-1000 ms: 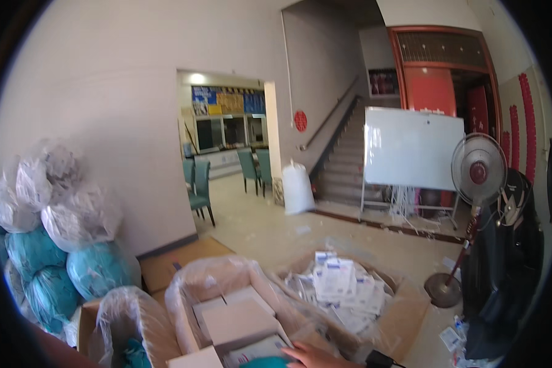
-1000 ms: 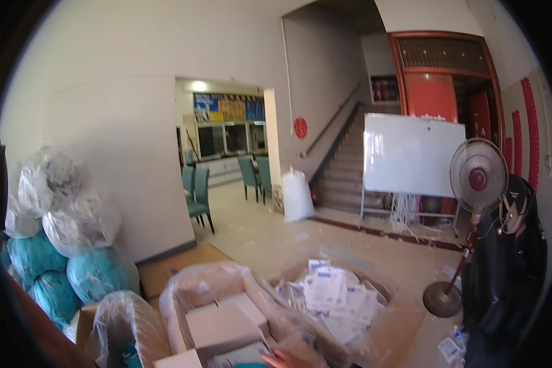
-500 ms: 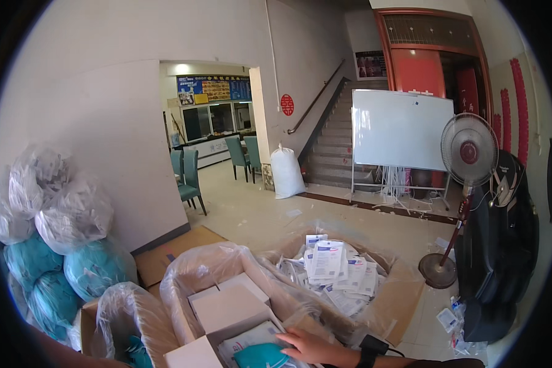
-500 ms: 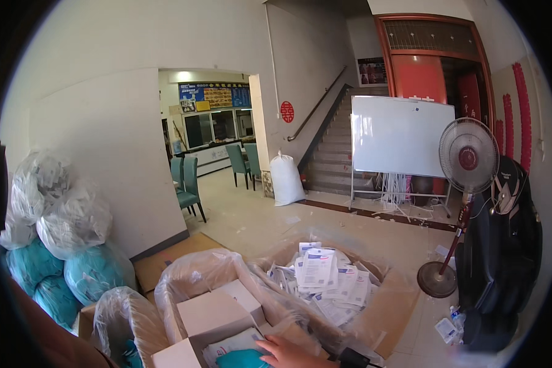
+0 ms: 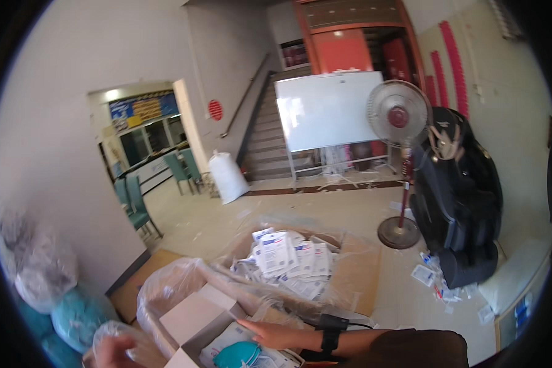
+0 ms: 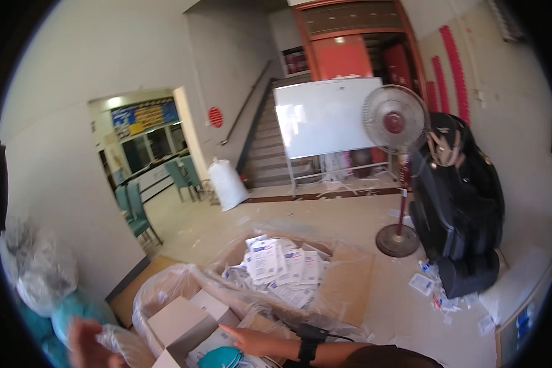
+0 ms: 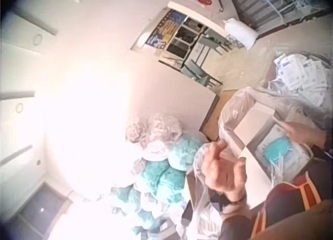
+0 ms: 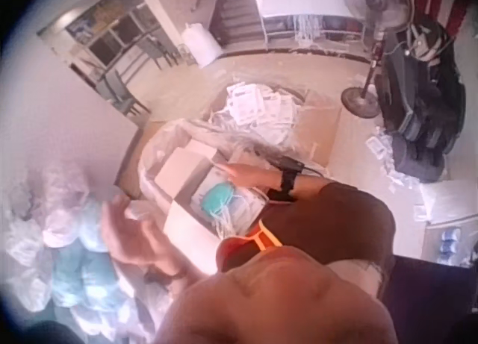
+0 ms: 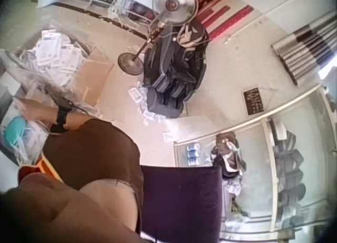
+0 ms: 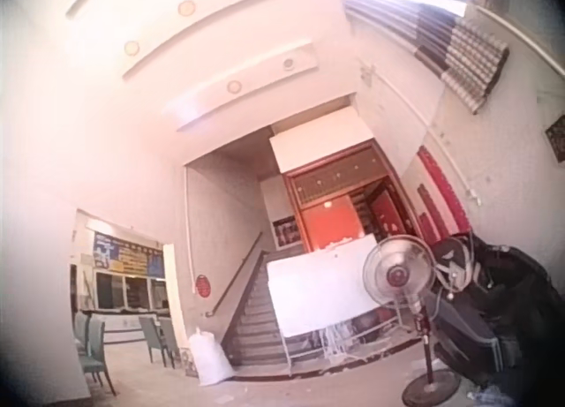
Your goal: Sorting and counting stacks of turquoise face masks and placing them into white cardboard boxes.
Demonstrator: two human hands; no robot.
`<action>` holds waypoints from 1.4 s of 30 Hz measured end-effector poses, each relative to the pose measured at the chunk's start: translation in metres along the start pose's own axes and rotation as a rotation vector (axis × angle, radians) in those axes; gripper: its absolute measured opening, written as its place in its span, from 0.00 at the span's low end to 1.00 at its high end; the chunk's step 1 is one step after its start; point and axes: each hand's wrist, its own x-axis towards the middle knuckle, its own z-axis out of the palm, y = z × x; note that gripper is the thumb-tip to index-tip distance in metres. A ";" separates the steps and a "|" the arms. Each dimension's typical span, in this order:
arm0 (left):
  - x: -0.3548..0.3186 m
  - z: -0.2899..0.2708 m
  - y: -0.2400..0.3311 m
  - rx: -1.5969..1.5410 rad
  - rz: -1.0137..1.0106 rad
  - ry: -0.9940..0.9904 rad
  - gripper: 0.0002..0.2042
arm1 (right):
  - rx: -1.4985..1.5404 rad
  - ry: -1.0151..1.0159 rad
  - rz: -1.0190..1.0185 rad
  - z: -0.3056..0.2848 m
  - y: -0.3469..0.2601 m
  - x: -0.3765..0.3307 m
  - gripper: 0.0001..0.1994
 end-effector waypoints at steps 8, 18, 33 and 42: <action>-0.206 0.029 -0.021 -0.050 -0.661 -0.698 0.23 | -0.048 -0.100 0.201 -0.009 0.032 -0.004 0.23; -0.225 0.022 -0.041 -0.204 -0.798 -0.805 0.24 | -0.169 -0.147 0.328 -0.012 -0.001 0.024 0.21; -0.207 0.015 -0.036 0.060 -1.013 -0.751 0.23 | 0.044 -0.213 0.229 -0.014 0.012 0.007 0.23; -0.222 0.031 -0.034 -0.006 -1.024 -0.838 0.22 | 0.183 -0.065 0.190 -0.043 0.004 -0.020 0.29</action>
